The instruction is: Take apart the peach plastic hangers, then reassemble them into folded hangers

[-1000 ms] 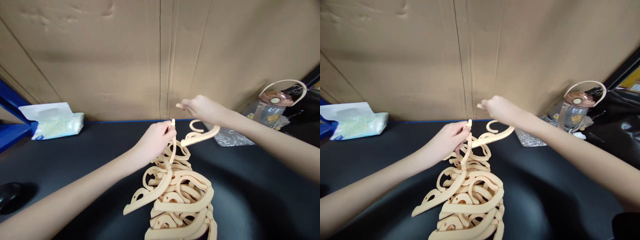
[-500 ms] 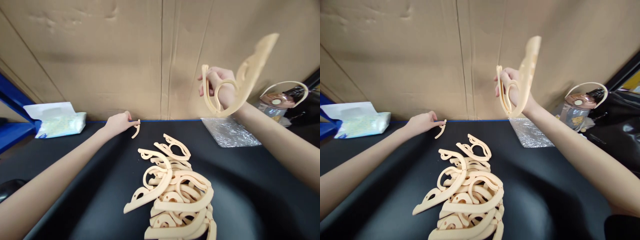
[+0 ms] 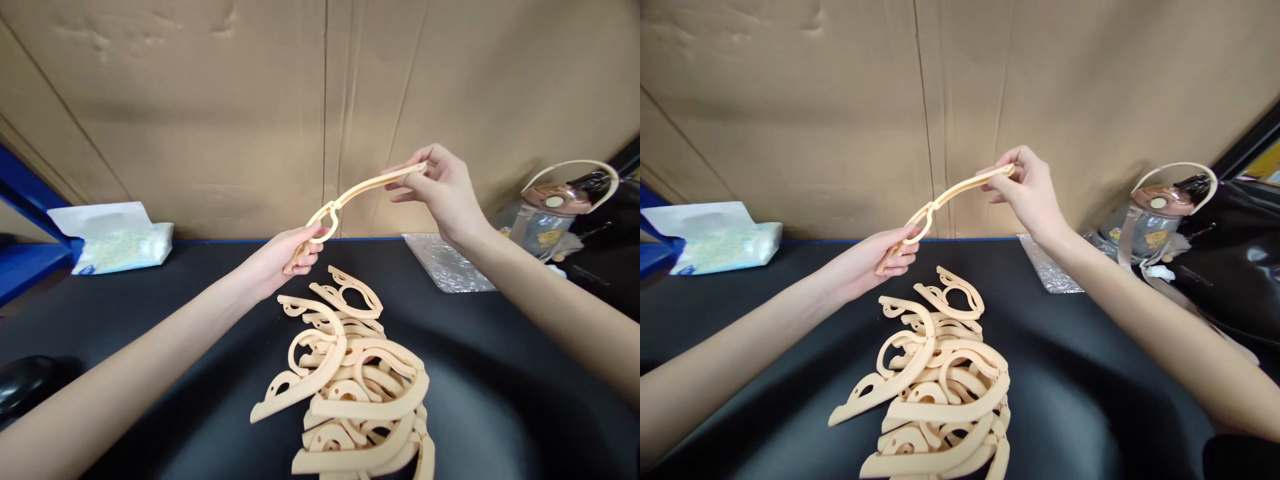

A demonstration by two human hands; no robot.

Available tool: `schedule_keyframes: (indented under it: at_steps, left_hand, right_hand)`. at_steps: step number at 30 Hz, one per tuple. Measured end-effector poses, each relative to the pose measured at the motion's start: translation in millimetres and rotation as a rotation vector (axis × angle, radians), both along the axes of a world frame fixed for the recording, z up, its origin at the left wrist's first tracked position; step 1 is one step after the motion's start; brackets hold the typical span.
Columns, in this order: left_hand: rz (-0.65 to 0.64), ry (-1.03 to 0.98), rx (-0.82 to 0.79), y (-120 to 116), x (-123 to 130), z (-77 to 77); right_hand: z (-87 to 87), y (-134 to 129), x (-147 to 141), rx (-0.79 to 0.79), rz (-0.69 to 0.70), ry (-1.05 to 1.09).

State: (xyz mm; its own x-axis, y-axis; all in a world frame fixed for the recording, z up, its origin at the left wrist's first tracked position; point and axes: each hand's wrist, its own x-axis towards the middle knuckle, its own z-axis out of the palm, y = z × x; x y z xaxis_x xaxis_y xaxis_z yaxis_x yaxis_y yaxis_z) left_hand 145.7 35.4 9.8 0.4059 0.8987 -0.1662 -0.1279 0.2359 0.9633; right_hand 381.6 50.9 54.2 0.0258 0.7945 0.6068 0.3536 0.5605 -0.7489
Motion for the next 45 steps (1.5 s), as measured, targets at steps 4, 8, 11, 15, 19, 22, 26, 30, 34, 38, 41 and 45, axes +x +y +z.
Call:
schedule_keyframes:
  at_steps: [4,8,11,15,19,22,26,30,34,38,41,45]
  left_hand:
    - [0.04,0.111,0.057,-3.4,-2.0,-1.9]
    - [0.008,0.228,0.09,-9.3,5.2,0.3]
    - [-0.028,0.292,0.106,-12.6,7.5,2.9]
    - [-0.031,0.368,0.112,-12.9,7.0,3.0]
    - [0.026,0.434,0.146,-13.9,6.7,-0.4]
    - [0.047,0.446,0.157,-15.9,2.4,-0.6]
    - [0.064,0.346,0.127,-11.7,-4.9,1.6]
    - [0.029,0.201,0.058,-2.9,-2.8,-0.4]
    - [-0.131,0.092,-0.049,-1.3,9.8,-5.4]
    - [-0.326,0.039,-0.136,-3.8,26.7,-8.1]
    - [-0.354,0.009,-0.121,-4.8,33.5,-6.6]
    - [-0.17,-0.097,0.034,-1.5,27.4,-1.0]
  right_hand:
    - [-6.4,-7.8,8.8,0.074,-0.231,-0.688]
    - [-14.3,-17.8,-2.5,0.17,-0.195,-1.158]
    - [-21.7,-22.4,-12.8,0.295,-0.13,-1.406]
    - [-29.0,-22.8,-21.6,0.203,-0.065,-1.49]
    - [-29.7,-2.2,-12.2,-0.096,-0.031,-1.29]
    - [-36.0,22.4,8.7,-0.19,-0.14,-1.236]
    - [-66.9,40.3,27.2,-0.304,-0.285,-1.209]
    - [-95.2,37.7,23.6,-0.335,-0.293,-1.157]
    - [-87.7,24.9,8.4,-0.268,-0.234,-1.017]
    - [-64.1,1.4,-17.2,-0.207,0.062,-0.791]
    - [-51.0,-15.3,-30.4,-0.237,0.419,-0.308]
    - [-36.3,-20.7,-25.1,-0.152,0.329,-0.158]
